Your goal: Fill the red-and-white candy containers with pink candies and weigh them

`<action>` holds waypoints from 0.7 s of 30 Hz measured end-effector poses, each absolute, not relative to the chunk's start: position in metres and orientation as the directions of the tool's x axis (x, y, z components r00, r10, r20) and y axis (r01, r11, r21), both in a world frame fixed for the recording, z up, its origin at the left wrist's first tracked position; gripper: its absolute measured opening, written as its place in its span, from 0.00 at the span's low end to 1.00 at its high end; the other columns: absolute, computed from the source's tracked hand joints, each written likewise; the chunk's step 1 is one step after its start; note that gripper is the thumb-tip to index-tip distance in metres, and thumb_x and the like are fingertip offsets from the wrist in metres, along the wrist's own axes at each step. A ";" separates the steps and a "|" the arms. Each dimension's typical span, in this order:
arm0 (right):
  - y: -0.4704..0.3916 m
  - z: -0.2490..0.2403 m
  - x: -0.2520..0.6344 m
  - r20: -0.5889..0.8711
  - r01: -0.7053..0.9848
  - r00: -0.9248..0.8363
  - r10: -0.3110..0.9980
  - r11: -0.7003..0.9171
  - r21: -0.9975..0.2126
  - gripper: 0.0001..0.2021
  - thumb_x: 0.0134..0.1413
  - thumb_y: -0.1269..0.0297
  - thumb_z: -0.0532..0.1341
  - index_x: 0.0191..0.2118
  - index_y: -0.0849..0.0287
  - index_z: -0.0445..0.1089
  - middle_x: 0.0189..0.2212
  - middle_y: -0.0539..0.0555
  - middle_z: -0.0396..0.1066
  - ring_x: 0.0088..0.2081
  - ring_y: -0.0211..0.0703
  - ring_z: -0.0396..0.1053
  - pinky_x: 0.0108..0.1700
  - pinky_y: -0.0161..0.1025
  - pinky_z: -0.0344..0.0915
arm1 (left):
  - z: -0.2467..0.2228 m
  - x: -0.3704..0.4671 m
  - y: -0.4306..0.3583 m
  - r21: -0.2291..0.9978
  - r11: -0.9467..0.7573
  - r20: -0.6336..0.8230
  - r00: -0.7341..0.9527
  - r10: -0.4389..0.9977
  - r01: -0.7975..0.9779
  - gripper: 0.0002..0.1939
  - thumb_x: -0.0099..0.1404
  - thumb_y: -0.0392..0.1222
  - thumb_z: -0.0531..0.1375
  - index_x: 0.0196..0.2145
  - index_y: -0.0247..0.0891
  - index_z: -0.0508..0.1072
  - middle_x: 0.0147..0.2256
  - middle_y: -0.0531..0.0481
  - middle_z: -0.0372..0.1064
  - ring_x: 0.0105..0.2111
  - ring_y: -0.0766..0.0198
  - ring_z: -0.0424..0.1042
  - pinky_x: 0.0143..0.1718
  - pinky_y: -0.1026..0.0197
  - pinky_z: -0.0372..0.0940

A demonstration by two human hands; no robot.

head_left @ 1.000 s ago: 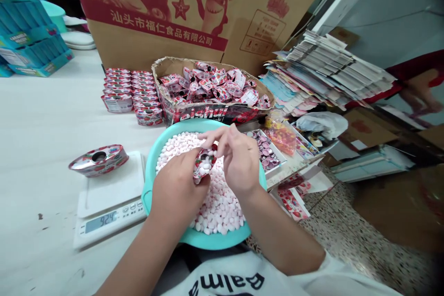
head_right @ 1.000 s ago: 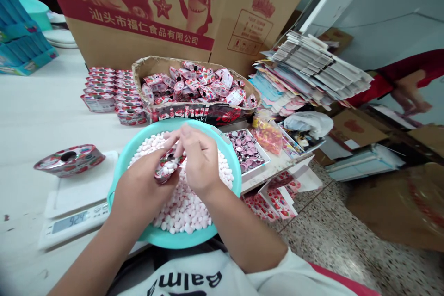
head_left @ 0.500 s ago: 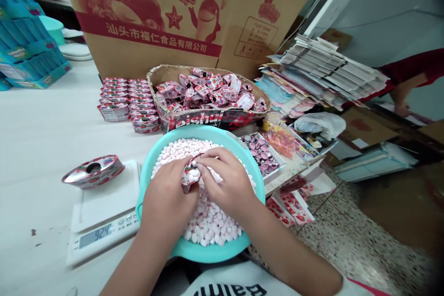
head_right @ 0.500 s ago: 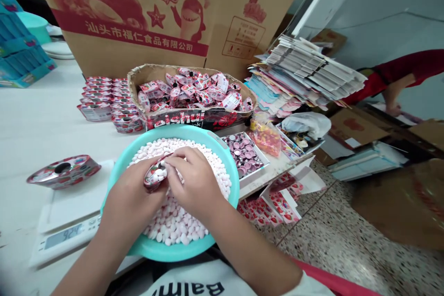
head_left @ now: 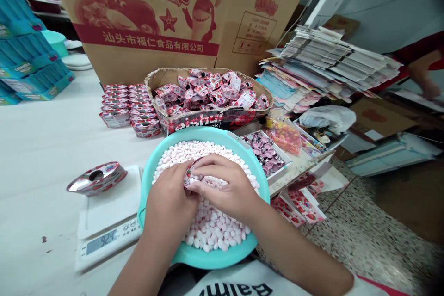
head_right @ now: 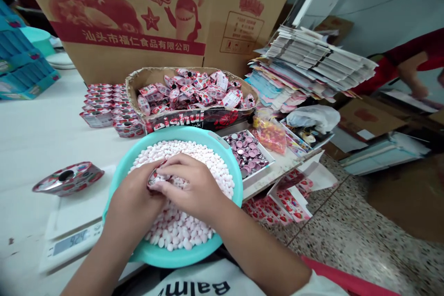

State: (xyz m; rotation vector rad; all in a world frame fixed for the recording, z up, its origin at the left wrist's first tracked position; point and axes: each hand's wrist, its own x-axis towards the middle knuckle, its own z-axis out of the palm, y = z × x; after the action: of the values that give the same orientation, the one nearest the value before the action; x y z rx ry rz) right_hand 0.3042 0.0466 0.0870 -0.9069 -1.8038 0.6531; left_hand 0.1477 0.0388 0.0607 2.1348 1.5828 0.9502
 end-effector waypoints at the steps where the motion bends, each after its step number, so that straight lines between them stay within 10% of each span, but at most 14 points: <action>1: 0.048 0.086 0.305 0.510 0.274 -0.240 0.826 0.561 -0.781 0.05 0.54 0.67 0.69 0.38 0.55 0.80 0.38 0.55 0.76 0.41 0.44 0.75 0.47 0.43 0.73 | 0.060 0.148 0.040 0.600 -0.339 0.323 0.169 0.931 0.725 0.26 0.56 0.31 0.54 0.53 0.39 0.70 0.51 0.44 0.74 0.50 0.50 0.73 0.50 0.48 0.68; 21: 0.053 0.086 0.309 0.567 0.313 -0.249 0.785 0.619 -0.720 0.07 0.51 0.68 0.70 0.37 0.57 0.76 0.41 0.57 0.77 0.43 0.44 0.75 0.49 0.43 0.73 | 0.055 0.148 0.039 0.674 -0.323 0.308 0.145 0.940 0.665 0.27 0.54 0.30 0.56 0.52 0.45 0.71 0.48 0.50 0.75 0.47 0.52 0.73 0.47 0.50 0.66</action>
State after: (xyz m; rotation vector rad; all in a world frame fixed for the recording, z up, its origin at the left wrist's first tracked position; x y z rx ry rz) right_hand 0.3095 0.0528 0.0859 -0.8844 -1.8273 0.5812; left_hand 0.1484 0.0394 0.0552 2.0511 1.5393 0.9978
